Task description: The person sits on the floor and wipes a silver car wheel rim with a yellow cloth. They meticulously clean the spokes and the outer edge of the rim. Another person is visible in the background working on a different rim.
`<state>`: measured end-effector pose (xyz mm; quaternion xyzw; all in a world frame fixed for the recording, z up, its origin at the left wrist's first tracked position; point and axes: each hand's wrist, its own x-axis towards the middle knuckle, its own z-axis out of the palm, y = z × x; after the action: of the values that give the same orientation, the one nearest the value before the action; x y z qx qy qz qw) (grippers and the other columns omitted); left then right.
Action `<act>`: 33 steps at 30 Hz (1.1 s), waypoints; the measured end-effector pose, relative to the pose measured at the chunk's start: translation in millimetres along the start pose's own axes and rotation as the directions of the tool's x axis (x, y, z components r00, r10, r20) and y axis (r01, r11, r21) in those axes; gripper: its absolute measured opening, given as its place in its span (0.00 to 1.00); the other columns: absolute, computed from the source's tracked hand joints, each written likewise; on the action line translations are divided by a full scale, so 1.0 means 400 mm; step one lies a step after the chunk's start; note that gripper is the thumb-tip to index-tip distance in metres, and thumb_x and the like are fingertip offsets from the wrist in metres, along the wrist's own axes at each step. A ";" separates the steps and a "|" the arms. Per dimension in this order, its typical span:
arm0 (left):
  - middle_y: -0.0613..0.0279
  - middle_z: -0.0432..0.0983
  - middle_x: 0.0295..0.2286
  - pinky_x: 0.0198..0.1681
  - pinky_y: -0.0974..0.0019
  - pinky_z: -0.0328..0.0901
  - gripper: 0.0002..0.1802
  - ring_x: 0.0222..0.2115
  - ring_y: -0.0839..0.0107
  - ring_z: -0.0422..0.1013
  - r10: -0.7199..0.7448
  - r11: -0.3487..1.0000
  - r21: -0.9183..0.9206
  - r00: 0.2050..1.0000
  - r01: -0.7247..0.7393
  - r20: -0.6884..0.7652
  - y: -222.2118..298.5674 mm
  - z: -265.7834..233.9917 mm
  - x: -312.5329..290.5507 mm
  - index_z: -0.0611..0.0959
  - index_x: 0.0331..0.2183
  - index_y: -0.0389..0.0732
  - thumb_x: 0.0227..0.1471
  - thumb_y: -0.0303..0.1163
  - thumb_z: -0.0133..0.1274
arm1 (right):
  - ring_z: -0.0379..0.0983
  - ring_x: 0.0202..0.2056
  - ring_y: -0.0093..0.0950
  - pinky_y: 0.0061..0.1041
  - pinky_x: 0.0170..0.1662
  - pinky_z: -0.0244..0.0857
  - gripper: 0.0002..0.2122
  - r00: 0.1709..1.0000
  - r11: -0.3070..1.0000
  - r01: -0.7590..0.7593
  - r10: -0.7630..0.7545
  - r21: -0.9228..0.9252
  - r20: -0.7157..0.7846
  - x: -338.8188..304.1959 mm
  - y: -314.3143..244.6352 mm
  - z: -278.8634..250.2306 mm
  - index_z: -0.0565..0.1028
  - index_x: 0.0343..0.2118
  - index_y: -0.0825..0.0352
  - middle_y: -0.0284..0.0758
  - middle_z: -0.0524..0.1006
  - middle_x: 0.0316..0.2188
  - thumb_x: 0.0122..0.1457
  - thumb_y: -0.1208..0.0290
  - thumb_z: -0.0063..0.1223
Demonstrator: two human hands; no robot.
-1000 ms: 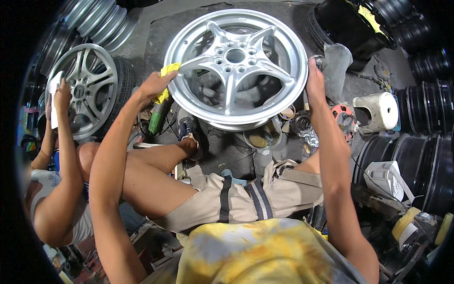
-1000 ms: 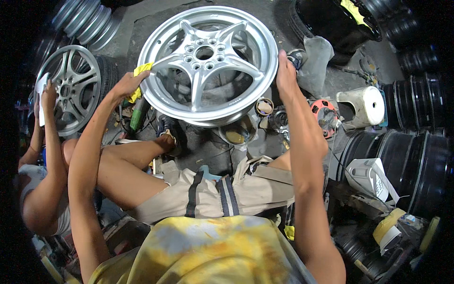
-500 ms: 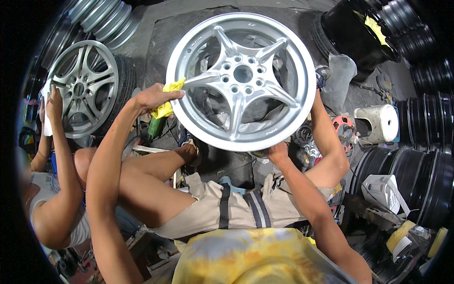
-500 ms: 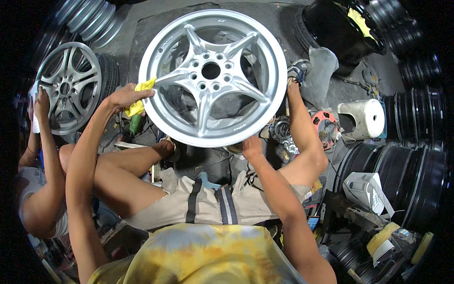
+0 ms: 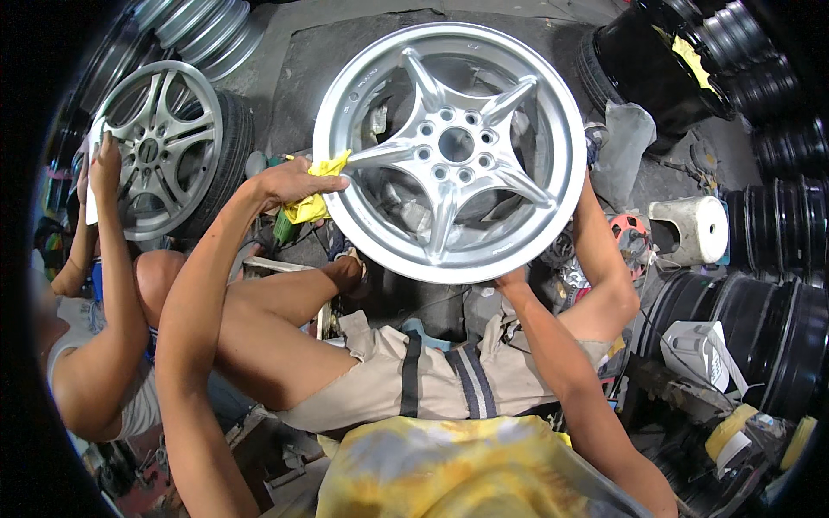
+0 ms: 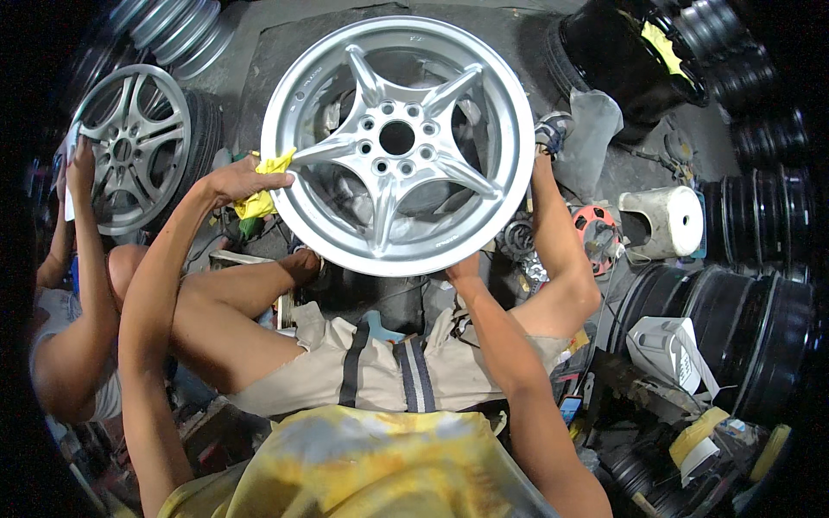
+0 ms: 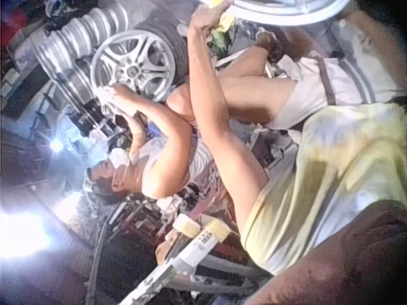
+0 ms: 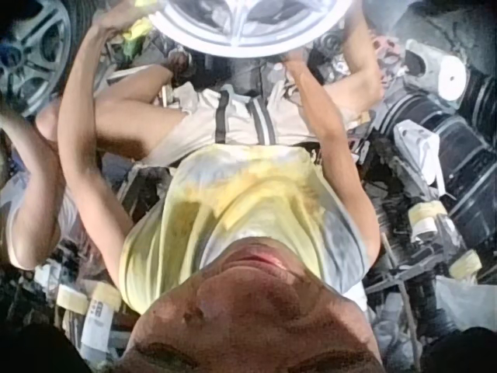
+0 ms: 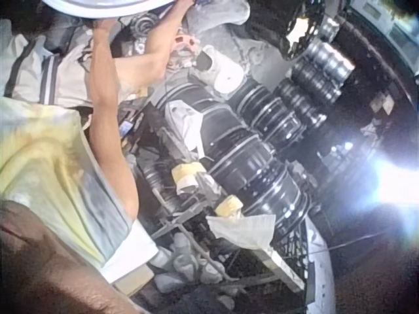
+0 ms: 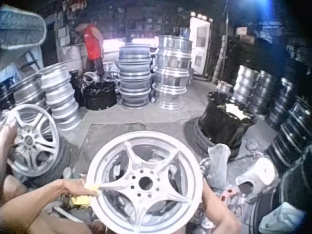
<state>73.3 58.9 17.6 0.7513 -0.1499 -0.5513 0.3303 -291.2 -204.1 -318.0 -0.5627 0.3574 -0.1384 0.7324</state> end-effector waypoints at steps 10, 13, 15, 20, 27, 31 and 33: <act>0.56 0.80 0.23 0.20 0.70 0.70 0.30 0.18 0.72 0.76 -0.098 0.982 0.158 0.994 0.105 -0.057 0.017 -0.042 -0.003 0.83 0.35 0.30 0.52 0.53 0.64 | 0.69 0.54 0.52 0.43 0.56 0.66 0.21 0.926 0.463 0.364 -0.272 -0.808 0.261 -0.044 -0.141 0.028 0.73 0.53 0.68 0.48 0.74 0.54 0.53 0.79 0.52; 0.57 0.80 0.21 0.19 0.69 0.68 0.34 0.17 0.73 0.74 -0.066 0.958 0.277 0.997 0.077 -0.048 0.068 -0.018 0.017 0.84 0.32 0.30 0.47 0.59 0.65 | 0.68 0.55 0.51 0.44 0.56 0.65 0.21 0.978 0.892 0.206 -0.203 -0.402 0.050 0.035 0.085 -0.086 0.73 0.53 0.68 0.49 0.74 0.54 0.55 0.79 0.50; 0.59 0.78 0.20 0.19 0.69 0.67 0.37 0.17 0.73 0.73 -0.048 0.894 0.439 0.992 0.095 -0.118 0.058 -0.040 0.028 0.85 0.30 0.31 0.44 0.63 0.66 | 0.69 0.55 0.49 0.42 0.56 0.65 0.20 0.991 0.915 0.129 -0.130 -0.381 0.024 0.051 0.095 -0.086 0.73 0.54 0.69 0.49 0.74 0.53 0.56 0.79 0.50; 0.62 0.75 0.17 0.18 0.68 0.62 0.40 0.16 0.74 0.70 0.039 0.863 0.500 0.977 0.074 -0.212 0.012 -0.090 0.006 0.85 0.23 0.34 0.42 0.69 0.63 | 0.71 0.55 0.44 0.39 0.55 0.65 0.17 0.997 0.887 0.079 -0.060 -0.455 0.055 -0.012 -0.058 0.005 0.72 0.53 0.71 0.47 0.75 0.53 0.59 0.79 0.47; 0.62 0.75 0.17 0.21 0.65 0.63 0.40 0.20 0.71 0.71 0.084 0.829 0.559 0.979 0.035 -0.186 0.011 -0.129 0.025 0.85 0.23 0.36 0.38 0.70 0.65 | 0.73 0.50 0.47 0.36 0.53 0.68 0.21 0.926 0.298 0.369 -0.202 -0.880 0.320 -0.075 -0.235 0.026 0.74 0.51 0.67 0.45 0.77 0.50 0.51 0.80 0.56; 0.62 0.76 0.19 0.23 0.64 0.64 0.37 0.22 0.70 0.72 0.057 0.775 0.631 0.992 0.026 -0.112 0.026 -0.126 0.049 0.85 0.23 0.36 0.37 0.67 0.68 | 0.73 0.48 0.48 0.35 0.53 0.69 0.24 0.963 0.715 0.269 -0.201 -0.645 0.179 -0.004 -0.064 -0.061 0.74 0.51 0.64 0.44 0.77 0.50 0.48 0.78 0.62; 0.62 0.77 0.20 0.25 0.66 0.65 0.36 0.23 0.71 0.72 -0.016 0.781 0.617 0.991 0.098 -0.136 0.008 -0.131 -0.008 0.86 0.25 0.36 0.38 0.65 0.69 | 0.73 0.48 0.48 0.34 0.53 0.69 0.25 0.915 0.350 0.397 -0.223 -0.848 0.337 -0.048 -0.167 0.004 0.73 0.52 0.64 0.44 0.77 0.51 0.48 0.74 0.64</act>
<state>121.2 75.8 31.1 0.8549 -0.2796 -0.4333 0.0559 -290.3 -213.1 -248.9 -0.9329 0.2005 -0.0142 0.2988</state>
